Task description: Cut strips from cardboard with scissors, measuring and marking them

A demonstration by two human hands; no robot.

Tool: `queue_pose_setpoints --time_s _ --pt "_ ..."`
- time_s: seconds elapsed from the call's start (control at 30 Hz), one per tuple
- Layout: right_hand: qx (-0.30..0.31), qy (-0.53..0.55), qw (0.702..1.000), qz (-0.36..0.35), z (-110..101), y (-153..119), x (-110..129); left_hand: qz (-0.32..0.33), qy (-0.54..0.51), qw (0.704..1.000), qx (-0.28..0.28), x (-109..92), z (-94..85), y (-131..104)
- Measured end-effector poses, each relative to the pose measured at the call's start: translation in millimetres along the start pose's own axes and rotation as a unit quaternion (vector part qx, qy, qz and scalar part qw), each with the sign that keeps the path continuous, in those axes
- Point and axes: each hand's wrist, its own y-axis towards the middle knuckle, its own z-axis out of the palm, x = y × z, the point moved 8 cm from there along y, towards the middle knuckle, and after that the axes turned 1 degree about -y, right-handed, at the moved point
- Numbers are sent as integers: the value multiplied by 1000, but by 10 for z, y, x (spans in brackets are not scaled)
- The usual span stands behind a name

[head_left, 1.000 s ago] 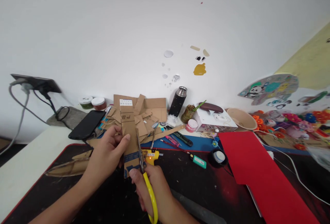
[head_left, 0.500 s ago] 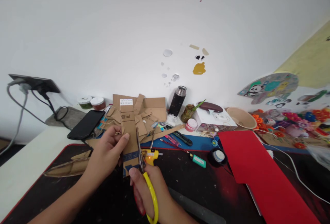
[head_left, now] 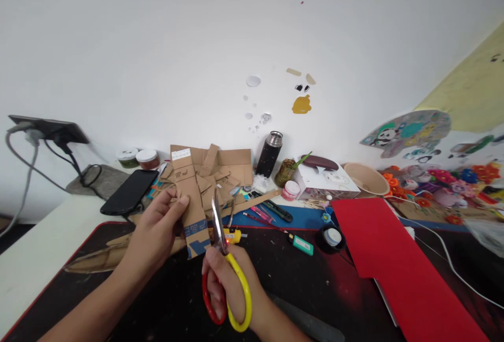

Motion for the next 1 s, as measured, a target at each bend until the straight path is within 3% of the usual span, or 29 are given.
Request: queue_pose_setpoints --time_s 0.2,0.43,0.77,1.0 --pt "-10 102 995 -14 -213 110 97 -7 -7 1000 -12 -3 -70 30" --pt "-81 211 974 9 -559 207 160 -46 -23 999 12 57 5 -8" --pt "-72 299 951 23 -676 222 171 -79 27 996 35 27 107 -90" --pt "13 285 958 30 -425 152 288 -98 46 993 52 88 109 -111"
